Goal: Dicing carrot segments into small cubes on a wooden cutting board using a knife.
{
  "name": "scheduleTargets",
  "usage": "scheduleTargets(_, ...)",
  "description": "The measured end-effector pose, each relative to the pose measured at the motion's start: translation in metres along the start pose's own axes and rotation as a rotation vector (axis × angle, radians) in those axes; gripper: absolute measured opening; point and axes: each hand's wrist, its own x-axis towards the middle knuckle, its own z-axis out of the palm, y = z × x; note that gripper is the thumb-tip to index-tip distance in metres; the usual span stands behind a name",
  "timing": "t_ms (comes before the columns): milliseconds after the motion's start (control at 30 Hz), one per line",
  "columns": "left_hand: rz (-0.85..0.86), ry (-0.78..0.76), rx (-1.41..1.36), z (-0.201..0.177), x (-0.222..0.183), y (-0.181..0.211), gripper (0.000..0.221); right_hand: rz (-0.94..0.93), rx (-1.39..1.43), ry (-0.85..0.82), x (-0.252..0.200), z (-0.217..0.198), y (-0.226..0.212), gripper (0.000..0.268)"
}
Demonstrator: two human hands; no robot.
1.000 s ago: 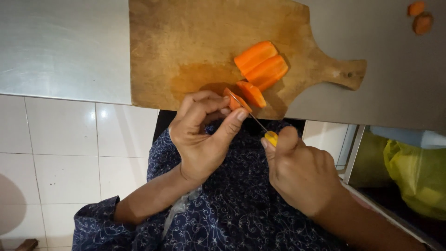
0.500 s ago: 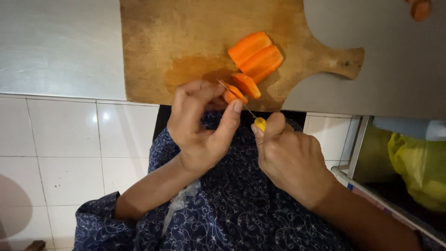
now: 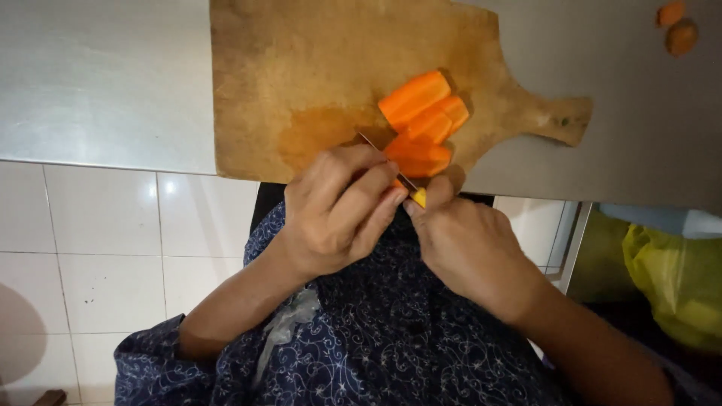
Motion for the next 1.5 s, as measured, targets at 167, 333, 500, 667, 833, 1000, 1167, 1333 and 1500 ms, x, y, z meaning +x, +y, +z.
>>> scheduleTargets(167,-0.129,-0.033,-0.053,-0.009,0.007,0.004,0.017,0.087,0.418,-0.196,0.005,-0.029,0.012,0.036)
scheduleTargets(333,-0.241,0.219,0.186,0.004,0.014,0.015,0.01,0.123,0.499,-0.168,-0.001,-0.043,0.001,0.028)
scheduleTargets(500,-0.381,0.185,0.018,0.003,0.011,0.02,0.015,-0.025,0.521,-0.175,-0.005,-0.01,0.003,0.026)
scheduleTargets(667,-0.733,0.178,-0.428,-0.002,0.0,0.015,0.024,-0.085,0.36,-0.133,-0.008,0.008,0.005,0.031)
scheduleTargets(833,-0.725,0.203,-0.285,-0.01,-0.01,0.013,0.024,-0.113,0.365,-0.112,-0.007,0.016,0.003,0.03)
scheduleTargets(1000,-0.705,0.306,-0.324,-0.004,-0.016,0.014,0.026,-0.184,0.391,0.012,-0.021,0.012,-0.002,0.028)
scheduleTargets(1167,-0.619,0.305,-0.242,-0.001,-0.014,0.015,0.021,-0.254,0.406,0.062,-0.031,0.009,-0.008,0.026)
scheduleTargets(1333,-0.533,0.26,-0.136,-0.002,-0.015,0.012,0.02,-0.267,0.356,0.139,-0.031,0.017,-0.011,0.027)
scheduleTargets(1500,-0.507,0.239,-0.077,0.0,-0.018,0.012,0.019,-0.326,0.317,0.196,-0.032,0.018,-0.011,0.027)
